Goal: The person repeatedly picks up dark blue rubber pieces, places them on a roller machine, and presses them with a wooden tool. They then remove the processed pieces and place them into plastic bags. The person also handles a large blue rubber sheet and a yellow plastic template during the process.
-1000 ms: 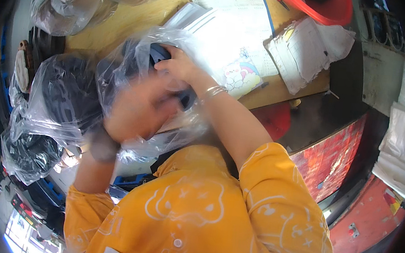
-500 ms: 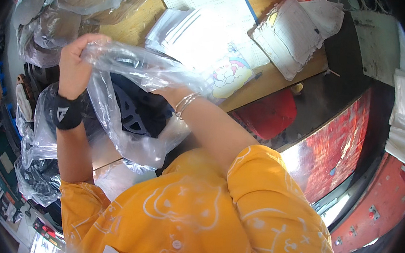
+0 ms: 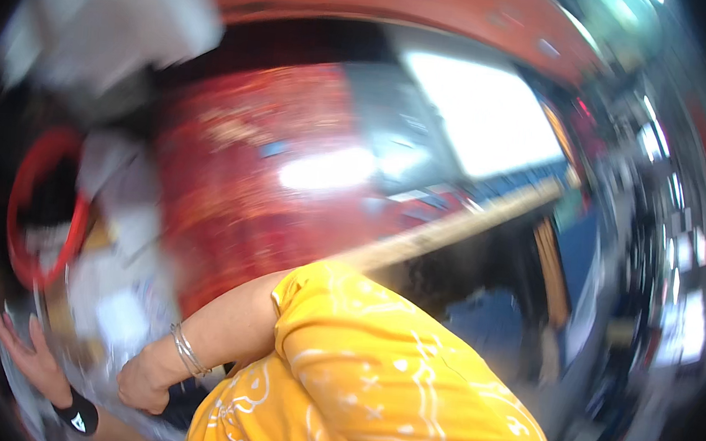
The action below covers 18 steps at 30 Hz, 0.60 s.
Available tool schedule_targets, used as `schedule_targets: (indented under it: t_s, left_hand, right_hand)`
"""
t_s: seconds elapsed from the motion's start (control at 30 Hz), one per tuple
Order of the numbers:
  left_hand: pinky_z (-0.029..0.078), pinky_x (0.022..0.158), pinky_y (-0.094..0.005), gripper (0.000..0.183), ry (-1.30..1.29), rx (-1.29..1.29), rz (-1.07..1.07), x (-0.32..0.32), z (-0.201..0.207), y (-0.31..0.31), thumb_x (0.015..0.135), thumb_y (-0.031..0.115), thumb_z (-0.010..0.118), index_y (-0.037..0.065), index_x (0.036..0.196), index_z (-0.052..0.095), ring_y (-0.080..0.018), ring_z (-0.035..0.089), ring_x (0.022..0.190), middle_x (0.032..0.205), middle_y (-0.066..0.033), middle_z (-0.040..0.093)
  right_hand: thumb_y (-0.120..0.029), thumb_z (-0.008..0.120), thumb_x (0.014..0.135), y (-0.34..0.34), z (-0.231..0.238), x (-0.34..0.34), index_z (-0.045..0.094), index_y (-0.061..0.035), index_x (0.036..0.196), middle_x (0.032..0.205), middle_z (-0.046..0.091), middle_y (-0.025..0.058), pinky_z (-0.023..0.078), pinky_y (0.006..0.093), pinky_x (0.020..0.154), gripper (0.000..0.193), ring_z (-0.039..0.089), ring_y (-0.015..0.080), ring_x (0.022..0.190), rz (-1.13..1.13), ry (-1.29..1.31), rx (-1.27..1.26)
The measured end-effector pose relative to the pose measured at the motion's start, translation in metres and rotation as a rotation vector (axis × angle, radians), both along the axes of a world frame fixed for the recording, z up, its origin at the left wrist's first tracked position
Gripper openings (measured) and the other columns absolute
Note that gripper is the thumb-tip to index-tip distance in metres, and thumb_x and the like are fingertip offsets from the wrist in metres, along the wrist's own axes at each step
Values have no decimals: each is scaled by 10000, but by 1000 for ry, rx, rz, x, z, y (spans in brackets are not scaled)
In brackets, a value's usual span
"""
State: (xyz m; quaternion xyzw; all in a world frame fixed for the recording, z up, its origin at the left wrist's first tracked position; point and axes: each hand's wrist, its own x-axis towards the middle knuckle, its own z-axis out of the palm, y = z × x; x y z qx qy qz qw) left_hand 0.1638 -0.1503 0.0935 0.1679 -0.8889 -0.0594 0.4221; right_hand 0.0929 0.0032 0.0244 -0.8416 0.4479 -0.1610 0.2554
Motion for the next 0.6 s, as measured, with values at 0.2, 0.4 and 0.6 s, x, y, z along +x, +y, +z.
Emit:
schedule_targets:
  t_s: [0.2, 0.4, 0.6]
  left_hand:
    - [269, 1127, -399, 636, -236, 243, -816, -238, -17, 183, 851, 102, 612, -21, 1426, 370, -332, 378, 1353, 1463, -169, 402]
    - [176, 1161, -458, 855, -373, -39, -1181, -414, -77, 464, 871, 408, 635, -66, 1460, 236, -381, 252, 1409, 1499, -274, 281]
    - [124, 1181, -442, 986, -857, -173, -578, -556, -91, 619, 875, 693, 428, -31, 1496, 178, -331, 158, 1458, 1562, -210, 195]
  right_hand:
    - [-158, 621, 793, 292, 35, -162, 627, -27, 1138, 1092, 649, 194, 488, 447, 896, 370, 600, 370, 1052, -1058, -201, -108]
    - [-156, 613, 886, 626, 6, -54, 551, -19, 1299, 1255, 612, 158, 476, 351, 984, 440, 597, 274, 1155, -2312, -696, 56]
    - [-204, 647, 862, 709, -30, 26, 552, -27, 1288, 1282, 582, 196, 461, 379, 992, 471, 573, 308, 1181, -2525, -776, 61]
